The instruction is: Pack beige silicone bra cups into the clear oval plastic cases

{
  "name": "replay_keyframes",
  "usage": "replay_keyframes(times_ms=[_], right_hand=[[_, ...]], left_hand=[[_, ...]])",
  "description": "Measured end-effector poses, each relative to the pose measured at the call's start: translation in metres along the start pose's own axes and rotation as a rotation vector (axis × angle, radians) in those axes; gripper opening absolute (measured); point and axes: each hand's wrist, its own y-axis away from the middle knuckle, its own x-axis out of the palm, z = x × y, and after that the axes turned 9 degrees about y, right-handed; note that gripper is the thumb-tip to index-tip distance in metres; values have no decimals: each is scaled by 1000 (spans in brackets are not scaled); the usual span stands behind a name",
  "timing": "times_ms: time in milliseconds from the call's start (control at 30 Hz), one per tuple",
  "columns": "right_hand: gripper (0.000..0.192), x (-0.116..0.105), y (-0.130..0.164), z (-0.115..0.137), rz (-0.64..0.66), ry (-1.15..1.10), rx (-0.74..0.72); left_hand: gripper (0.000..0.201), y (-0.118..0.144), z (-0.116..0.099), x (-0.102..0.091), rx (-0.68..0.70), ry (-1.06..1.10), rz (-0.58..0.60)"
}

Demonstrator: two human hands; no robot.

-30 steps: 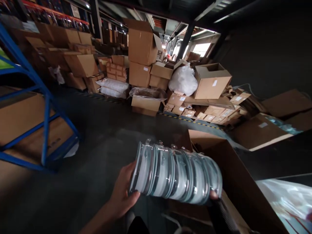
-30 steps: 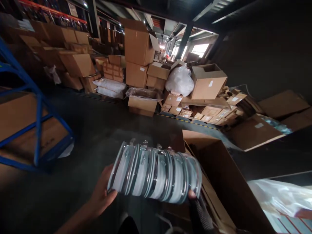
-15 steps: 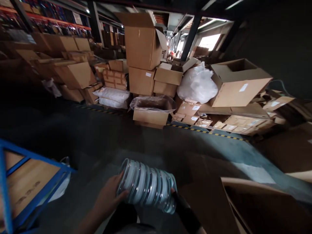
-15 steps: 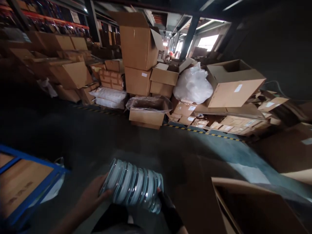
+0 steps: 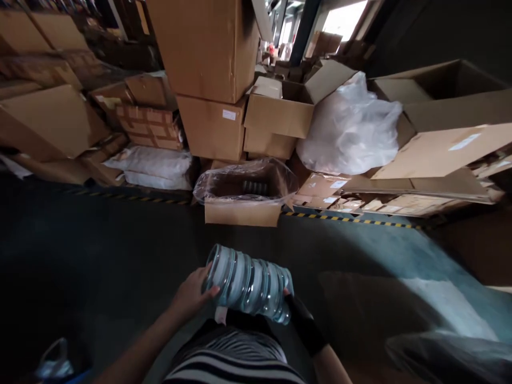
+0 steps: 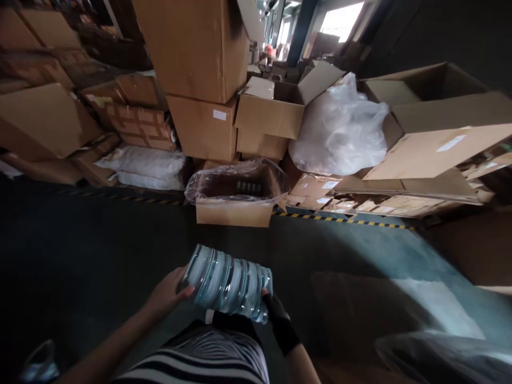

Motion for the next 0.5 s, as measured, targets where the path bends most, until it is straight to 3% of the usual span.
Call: replay_keyframes(times_ms=[100,200,333,500], right_hand=[[51,0,-70,36,-63,-57,62],[59,6,-152,78,-95,39,21],[60,28,-277,163,-99,261,-113],[43,64,-443,270,-69,498,-197]], left_hand=[[68,-99,-16,-26,43,-4,56],[65,-202,-18,-40,24,-2,58],[61,-335,0,-54,-32,142,-4],[52,-487,28,-74,-309,205,-16]])
